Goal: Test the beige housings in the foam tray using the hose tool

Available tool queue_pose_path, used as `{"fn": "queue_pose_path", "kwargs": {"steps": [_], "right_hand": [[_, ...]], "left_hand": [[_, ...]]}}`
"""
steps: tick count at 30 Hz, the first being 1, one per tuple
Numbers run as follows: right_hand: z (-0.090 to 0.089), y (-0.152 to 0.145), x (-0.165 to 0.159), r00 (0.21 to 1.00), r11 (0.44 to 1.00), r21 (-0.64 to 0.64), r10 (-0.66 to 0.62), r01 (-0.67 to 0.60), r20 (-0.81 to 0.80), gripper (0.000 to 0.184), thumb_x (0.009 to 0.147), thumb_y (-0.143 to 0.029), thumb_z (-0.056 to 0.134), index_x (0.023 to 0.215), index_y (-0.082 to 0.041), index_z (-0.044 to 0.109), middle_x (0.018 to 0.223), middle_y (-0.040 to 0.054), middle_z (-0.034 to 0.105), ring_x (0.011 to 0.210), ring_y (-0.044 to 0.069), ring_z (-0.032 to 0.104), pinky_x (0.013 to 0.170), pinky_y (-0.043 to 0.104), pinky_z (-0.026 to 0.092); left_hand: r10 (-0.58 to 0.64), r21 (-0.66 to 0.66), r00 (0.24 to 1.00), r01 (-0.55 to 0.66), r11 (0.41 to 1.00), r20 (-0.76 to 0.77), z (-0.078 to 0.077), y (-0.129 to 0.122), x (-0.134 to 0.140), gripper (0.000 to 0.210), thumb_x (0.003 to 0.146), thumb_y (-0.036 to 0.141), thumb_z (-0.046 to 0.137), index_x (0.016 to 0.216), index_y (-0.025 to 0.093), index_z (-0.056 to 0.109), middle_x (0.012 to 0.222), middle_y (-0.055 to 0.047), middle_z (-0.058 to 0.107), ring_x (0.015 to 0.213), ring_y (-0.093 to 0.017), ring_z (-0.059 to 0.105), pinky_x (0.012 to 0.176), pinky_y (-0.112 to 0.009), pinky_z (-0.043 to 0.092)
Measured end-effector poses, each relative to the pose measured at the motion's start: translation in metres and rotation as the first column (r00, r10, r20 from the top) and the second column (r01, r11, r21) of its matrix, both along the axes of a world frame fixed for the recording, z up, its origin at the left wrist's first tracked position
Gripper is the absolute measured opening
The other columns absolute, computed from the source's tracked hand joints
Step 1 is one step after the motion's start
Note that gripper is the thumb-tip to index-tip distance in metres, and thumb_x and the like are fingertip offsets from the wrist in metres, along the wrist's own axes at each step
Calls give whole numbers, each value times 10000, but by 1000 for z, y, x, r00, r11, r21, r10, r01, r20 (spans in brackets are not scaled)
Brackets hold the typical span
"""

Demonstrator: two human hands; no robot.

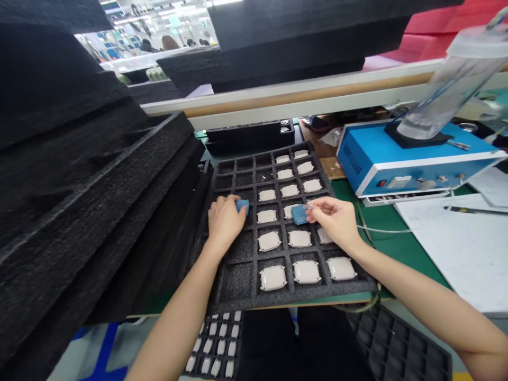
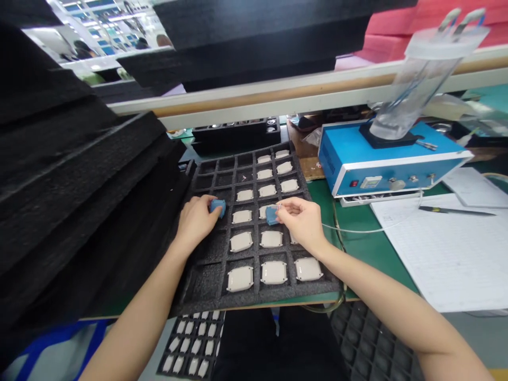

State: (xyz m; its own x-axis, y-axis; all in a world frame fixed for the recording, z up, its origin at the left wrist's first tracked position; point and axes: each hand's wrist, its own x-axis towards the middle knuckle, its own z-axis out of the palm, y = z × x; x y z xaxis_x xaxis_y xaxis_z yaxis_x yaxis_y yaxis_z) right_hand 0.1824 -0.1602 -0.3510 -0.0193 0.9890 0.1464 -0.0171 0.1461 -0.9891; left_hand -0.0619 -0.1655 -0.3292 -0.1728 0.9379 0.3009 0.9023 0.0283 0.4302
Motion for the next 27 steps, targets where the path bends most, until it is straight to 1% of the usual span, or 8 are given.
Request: {"fn": "queue_pose_path", "kwargs": {"steps": [2,4,7,9,12,16,21,27], "right_hand": [[1,2,0,1000,1000,-5,-15,15,-15,121,667,-223,639,723,-125,684,598,32,694,508,151,660,516,242,561],[1,5,0,999,999,-11,-34,34,-38,124,658,-223,640,720,-124,679,595,31,692,501,149,656,509,245,562],[3,8,1,995,998,-10,-62,62,-76,124,650,-228,641,715,-126,666,600,31,691,500,146,652,503,245,559],[4,9,1,994,998,-12,-63,63,-87,118,643,-224,641,713,-130,657,600,29,689,499,145,649,500,245,557],[4,9,1,995,999,-20,-50,49,-83,111,640,-220,636,706,-132,650,587,23,678,492,140,640,497,244,552],[4,7,2,998,998,-2,-66,65,-26,91,646,-204,615,693,-134,649,567,21,661,489,141,631,501,242,538],[0,7,3,996,1000,-16,-20,22,88,103,633,-171,606,704,-125,665,581,33,664,513,149,635,520,247,529],[-3,7,2,991,999,-33,9,-5,131,109,644,-210,624,694,-121,663,568,31,649,506,149,622,522,259,526]], "left_hand": [[-26,35,999,27,999,-47,4,-3,17,222,797,196,542,991,133,627,1034,-169,599,1034,-348,555,898,-502,413],[-196,3,979,196,981,-54,8,-4,39,176,827,203,526,957,162,638,1031,-114,628,1006,-273,587,908,-408,447],[-524,-78,850,519,851,-57,10,-2,69,181,798,264,613,953,177,648,982,-68,683,941,-229,630,861,-348,491],[-609,-74,789,605,793,-79,7,2,82,288,733,286,691,994,169,649,1006,-89,697,963,-264,634,865,-390,499],[-618,-15,782,619,785,-85,-3,6,87,326,702,253,723,1005,162,644,1007,-97,710,940,-271,653,832,-403,521],[-584,99,809,587,803,-66,-15,8,74,414,731,199,694,1125,164,571,1106,-103,681,1001,-239,641,876,-388,515],[-621,303,776,622,722,-114,-20,7,61,421,806,206,637,1208,177,512,1138,-95,666,1022,-204,644,880,-336,529],[-680,317,725,673,668,-108,-21,6,61,454,819,205,638,1244,179,482,1180,-83,648,1064,-185,628,905,-301,530]]}}
